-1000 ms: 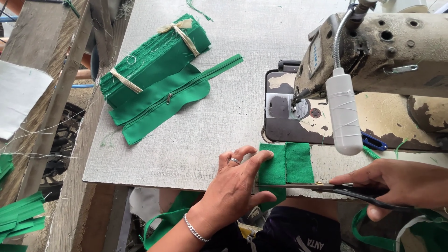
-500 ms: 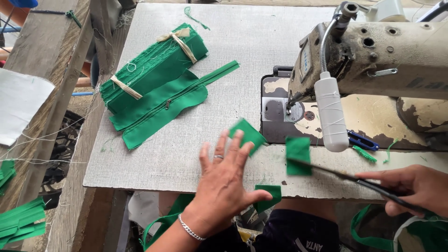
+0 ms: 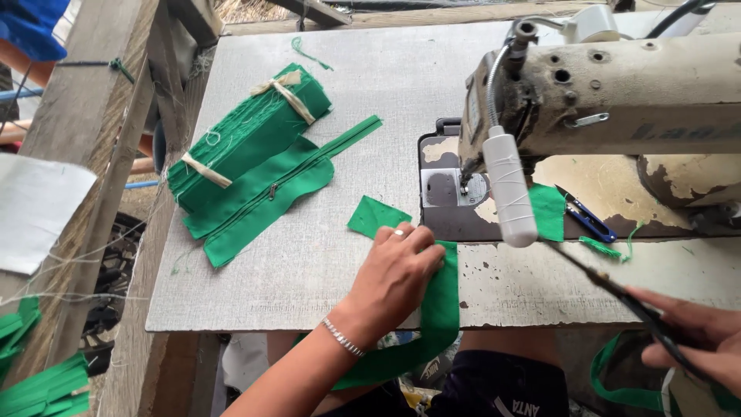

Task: A person selects a green fabric strip and uses scissors to cut it into several small rectangular pieces on a sewing machine table.

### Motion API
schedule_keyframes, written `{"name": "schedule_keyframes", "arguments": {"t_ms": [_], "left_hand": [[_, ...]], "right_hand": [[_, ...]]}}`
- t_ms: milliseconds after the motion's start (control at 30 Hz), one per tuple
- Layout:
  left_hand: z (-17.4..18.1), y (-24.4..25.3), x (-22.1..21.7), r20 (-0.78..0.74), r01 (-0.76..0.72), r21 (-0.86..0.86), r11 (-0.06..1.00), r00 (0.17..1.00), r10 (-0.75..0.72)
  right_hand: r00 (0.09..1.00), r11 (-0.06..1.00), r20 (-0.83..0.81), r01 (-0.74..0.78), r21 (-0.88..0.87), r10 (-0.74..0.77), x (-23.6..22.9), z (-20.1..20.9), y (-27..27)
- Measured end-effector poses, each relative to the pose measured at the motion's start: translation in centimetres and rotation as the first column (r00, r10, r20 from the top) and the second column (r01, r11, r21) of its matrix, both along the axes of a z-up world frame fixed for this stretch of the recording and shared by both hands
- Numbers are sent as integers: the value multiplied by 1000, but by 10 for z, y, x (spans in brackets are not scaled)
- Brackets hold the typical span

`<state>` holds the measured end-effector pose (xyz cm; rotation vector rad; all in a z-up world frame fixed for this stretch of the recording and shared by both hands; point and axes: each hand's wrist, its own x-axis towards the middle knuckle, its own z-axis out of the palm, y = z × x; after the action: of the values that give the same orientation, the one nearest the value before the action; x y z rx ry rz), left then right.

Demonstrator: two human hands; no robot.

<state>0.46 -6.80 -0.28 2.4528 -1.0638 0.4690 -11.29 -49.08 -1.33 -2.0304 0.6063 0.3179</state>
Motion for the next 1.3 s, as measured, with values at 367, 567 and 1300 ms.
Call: {"name": "schedule_keyframes", "arguments": {"t_ms": [367, 567, 1300], "left_hand": [[0, 15, -29, -123, -14, 77, 997, 992, 24], [6, 17, -30, -115, 12, 125, 992, 993, 3], [9, 19, -29, -139, 29, 109, 994, 990, -14]], "right_hand": [[933, 977, -299, -164, 133, 197, -2, 17, -10], [799, 732, -277, -271, 625, 533, 50, 10, -30], [582, 837, -626, -497, 231, 518, 123, 60, 79]]}}
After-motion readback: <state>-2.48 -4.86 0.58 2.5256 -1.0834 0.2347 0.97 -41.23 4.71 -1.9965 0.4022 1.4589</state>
